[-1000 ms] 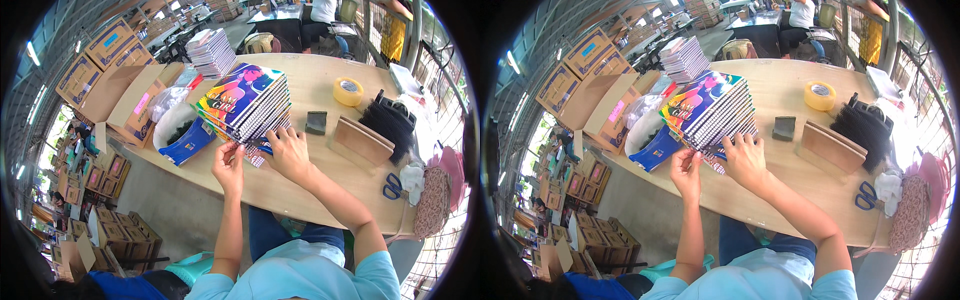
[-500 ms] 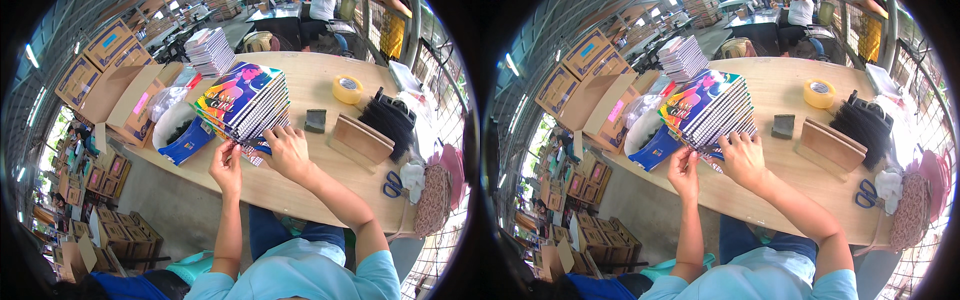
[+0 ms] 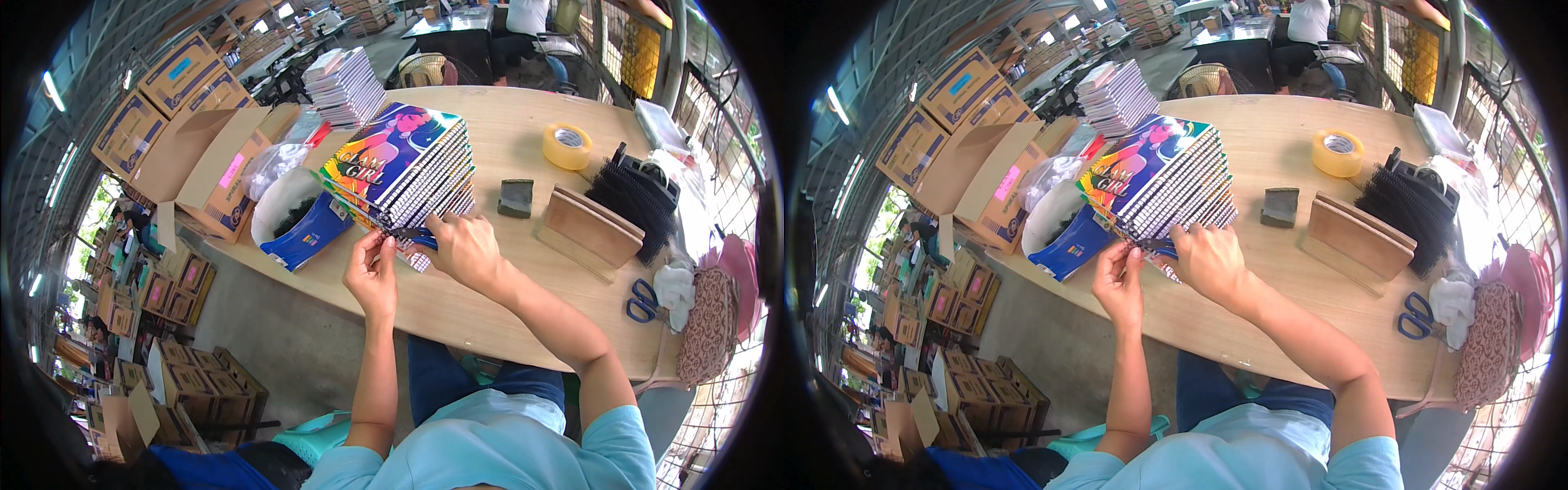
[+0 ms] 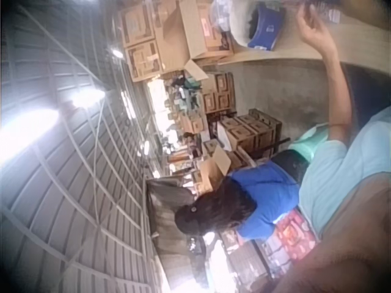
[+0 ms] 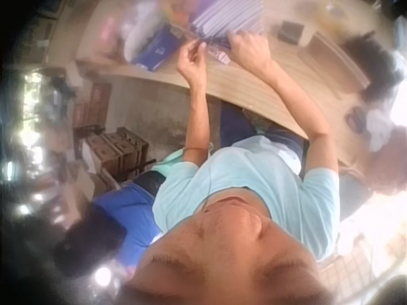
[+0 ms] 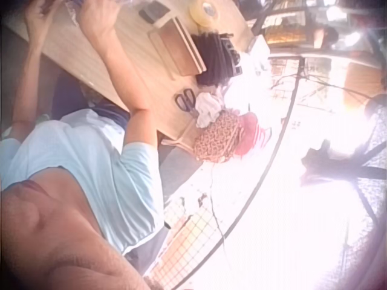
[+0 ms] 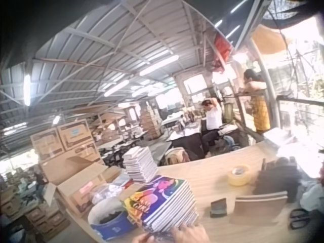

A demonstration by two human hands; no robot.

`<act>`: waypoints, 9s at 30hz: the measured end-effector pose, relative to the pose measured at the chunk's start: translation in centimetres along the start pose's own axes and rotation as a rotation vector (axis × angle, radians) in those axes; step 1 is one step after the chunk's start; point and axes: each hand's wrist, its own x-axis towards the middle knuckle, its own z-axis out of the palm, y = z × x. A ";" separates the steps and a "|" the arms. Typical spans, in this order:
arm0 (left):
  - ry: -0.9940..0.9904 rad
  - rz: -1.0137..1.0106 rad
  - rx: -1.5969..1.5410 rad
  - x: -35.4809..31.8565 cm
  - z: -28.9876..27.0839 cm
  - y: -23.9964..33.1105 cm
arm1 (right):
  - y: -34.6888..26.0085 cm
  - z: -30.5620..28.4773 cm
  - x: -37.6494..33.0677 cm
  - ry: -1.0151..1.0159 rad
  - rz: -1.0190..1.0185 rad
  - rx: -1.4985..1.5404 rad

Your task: The person uses pliers to trim the spiral binding of a stack of notebooks. They then place the notebooks into a cardboard box and proceed to wipe the edges of individual notebooks with a small cloth.

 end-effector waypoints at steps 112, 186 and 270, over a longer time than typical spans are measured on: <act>0.031 -0.040 -0.322 0.9 1.1 0.5 | -0.2 -2.0 -0.4 0.285 0.003 0.193; -1.144 0.374 0.832 16.8 3.6 5.4 | 0.4 1.1 -0.5 0.445 -0.188 0.443; -1.103 0.492 0.821 16.4 3.3 4.3 | 1.0 5.5 -2.1 -0.061 0.276 1.219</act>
